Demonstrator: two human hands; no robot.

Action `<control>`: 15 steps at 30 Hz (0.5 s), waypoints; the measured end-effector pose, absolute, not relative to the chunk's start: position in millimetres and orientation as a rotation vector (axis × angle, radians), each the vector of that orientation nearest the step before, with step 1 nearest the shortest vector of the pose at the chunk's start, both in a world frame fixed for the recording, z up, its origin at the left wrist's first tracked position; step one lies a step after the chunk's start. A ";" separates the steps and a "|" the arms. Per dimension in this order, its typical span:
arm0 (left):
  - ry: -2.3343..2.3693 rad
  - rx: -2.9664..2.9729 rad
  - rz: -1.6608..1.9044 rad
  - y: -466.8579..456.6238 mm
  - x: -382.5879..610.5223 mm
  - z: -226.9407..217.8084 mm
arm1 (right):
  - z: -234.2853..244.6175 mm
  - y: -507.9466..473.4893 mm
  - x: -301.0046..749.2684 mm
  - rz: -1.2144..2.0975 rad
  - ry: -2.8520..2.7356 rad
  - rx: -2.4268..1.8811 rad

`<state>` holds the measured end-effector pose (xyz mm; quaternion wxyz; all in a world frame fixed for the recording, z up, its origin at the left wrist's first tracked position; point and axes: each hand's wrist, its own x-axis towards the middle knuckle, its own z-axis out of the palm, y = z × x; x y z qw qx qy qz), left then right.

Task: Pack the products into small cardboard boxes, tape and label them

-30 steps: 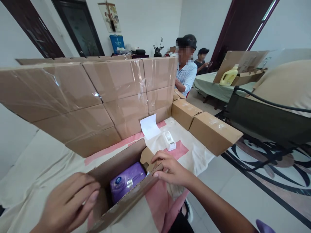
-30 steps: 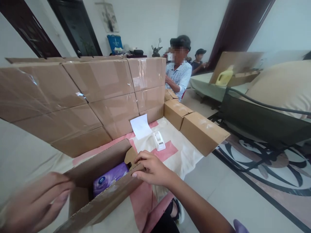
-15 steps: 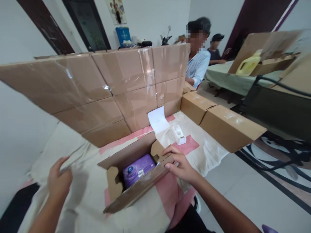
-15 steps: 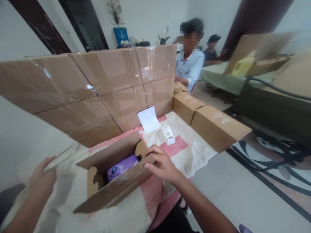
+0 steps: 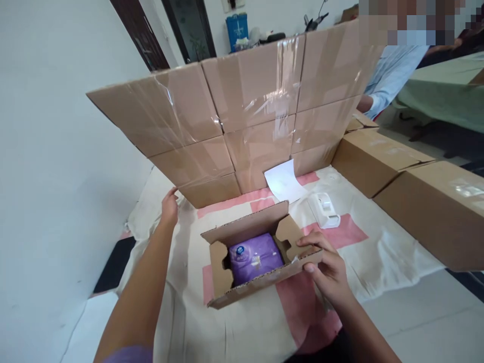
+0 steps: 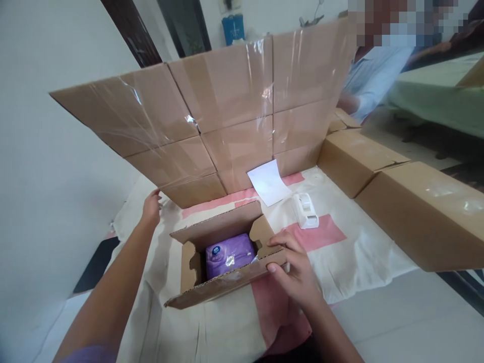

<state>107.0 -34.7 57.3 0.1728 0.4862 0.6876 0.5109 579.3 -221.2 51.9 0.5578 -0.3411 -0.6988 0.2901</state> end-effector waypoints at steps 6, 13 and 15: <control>1.982 1.216 1.568 -46.0 95.1 61.0 | 48.1 -217.5 576.5 0.655 -1.621 -0.788; 1.982 1.375 1.434 -70.0 114.7 52.2 | 52.0 -221.7 575.7 0.633 -1.627 -0.797; 1.922 1.539 1.327 -93.2 127.9 48.6 | 53.2 -221.5 576.8 0.626 -1.643 -0.793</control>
